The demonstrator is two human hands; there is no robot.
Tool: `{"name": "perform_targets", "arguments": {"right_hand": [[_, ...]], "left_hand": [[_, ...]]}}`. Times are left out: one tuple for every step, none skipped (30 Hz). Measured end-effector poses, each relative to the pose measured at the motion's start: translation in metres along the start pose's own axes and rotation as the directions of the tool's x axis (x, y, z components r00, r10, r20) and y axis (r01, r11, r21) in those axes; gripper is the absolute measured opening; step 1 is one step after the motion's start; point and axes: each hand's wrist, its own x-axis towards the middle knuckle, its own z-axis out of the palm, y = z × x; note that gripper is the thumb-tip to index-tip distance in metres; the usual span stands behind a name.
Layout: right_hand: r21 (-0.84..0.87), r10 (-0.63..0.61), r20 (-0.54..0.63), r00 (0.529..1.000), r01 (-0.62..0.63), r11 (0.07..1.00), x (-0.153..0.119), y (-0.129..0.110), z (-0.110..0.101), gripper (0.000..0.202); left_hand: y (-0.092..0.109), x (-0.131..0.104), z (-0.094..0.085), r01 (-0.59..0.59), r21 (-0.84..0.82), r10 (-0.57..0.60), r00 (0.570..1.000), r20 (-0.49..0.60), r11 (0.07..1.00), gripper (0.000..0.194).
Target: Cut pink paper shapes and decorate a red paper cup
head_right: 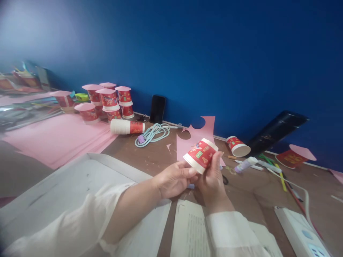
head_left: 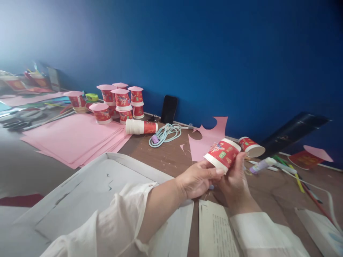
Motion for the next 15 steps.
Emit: {"name": "perform_targets", "arguments": {"right_hand": [[0.052,0.039,0.017,0.999,-0.040,0.998,0.000,0.003,0.000,0.068],[0.089,0.060,0.025,0.998,-0.062,0.994,-0.001,0.005,0.001,0.070],[0.109,0.063,0.026,0.998,-0.066,0.992,-0.001,0.008,0.002,0.072],[0.124,0.066,0.033,0.997,-0.070,0.990,-0.002,0.010,0.004,0.074],[0.141,0.074,0.047,0.996,-0.080,0.987,-0.003,0.012,0.007,0.075],[0.159,0.085,0.062,0.994,-0.094,0.983,-0.003,0.013,0.009,0.076],[0.172,0.095,0.075,0.993,-0.107,0.979,-0.004,0.014,0.011,0.075],[0.176,0.102,0.085,0.991,-0.116,0.978,-0.005,0.014,0.014,0.073],[0.173,0.105,0.091,0.990,-0.120,0.978,-0.006,0.015,0.016,0.071],[0.163,0.103,0.092,0.990,-0.117,0.980,-0.007,0.015,0.017,0.069],[0.151,0.098,0.091,0.991,-0.111,0.982,-0.007,0.015,0.018,0.068],[0.133,0.098,0.098,0.990,-0.110,0.985,-0.007,0.016,0.018,0.067],[0.112,0.093,0.103,0.990,-0.105,0.988,-0.006,0.016,0.017,0.065],[0.084,0.083,0.093,0.992,-0.091,0.992,-0.005,0.016,0.015,0.063],[0.048,0.059,0.054,0.997,-0.062,0.997,-0.004,0.016,0.012,0.060]], "left_hand": [[0.000,0.001,0.000,-0.012,-0.041,0.011,1.000,-0.019,0.999,0.047],[-0.001,0.001,-0.001,-0.022,-0.081,0.019,0.999,-0.038,0.996,0.045],[-0.001,0.001,-0.001,-0.025,-0.121,0.020,0.999,-0.046,0.992,0.043],[-0.001,0.002,-0.002,-0.029,-0.160,0.022,0.999,-0.046,0.987,0.042],[-0.001,0.002,-0.002,-0.036,-0.194,0.028,0.999,-0.045,0.980,0.041],[0.000,0.002,-0.002,-0.045,-0.222,0.035,0.998,-0.047,0.974,0.040],[0.001,0.002,-0.001,-0.051,-0.242,0.039,0.998,-0.054,0.969,0.039],[0.002,0.003,0.000,-0.060,-0.257,0.043,0.997,-0.071,0.965,0.039],[0.003,0.003,0.000,-0.067,-0.267,0.043,0.995,-0.093,0.961,0.039],[0.004,0.004,0.001,-0.072,-0.274,0.041,0.992,-0.117,0.959,0.039],[0.005,0.005,0.001,-0.069,-0.278,0.031,0.990,-0.138,0.958,0.041],[0.006,0.006,0.000,-0.065,-0.277,0.021,0.987,-0.159,0.959,0.043],[0.007,0.007,-0.001,-0.062,-0.273,0.013,0.984,-0.179,0.960,0.044],[0.007,0.008,-0.003,-0.065,-0.267,0.011,0.980,-0.197,0.961,0.045],[0.008,0.009,-0.005,-0.073,-0.259,0.016,0.976,-0.216,0.963,0.045]]}}
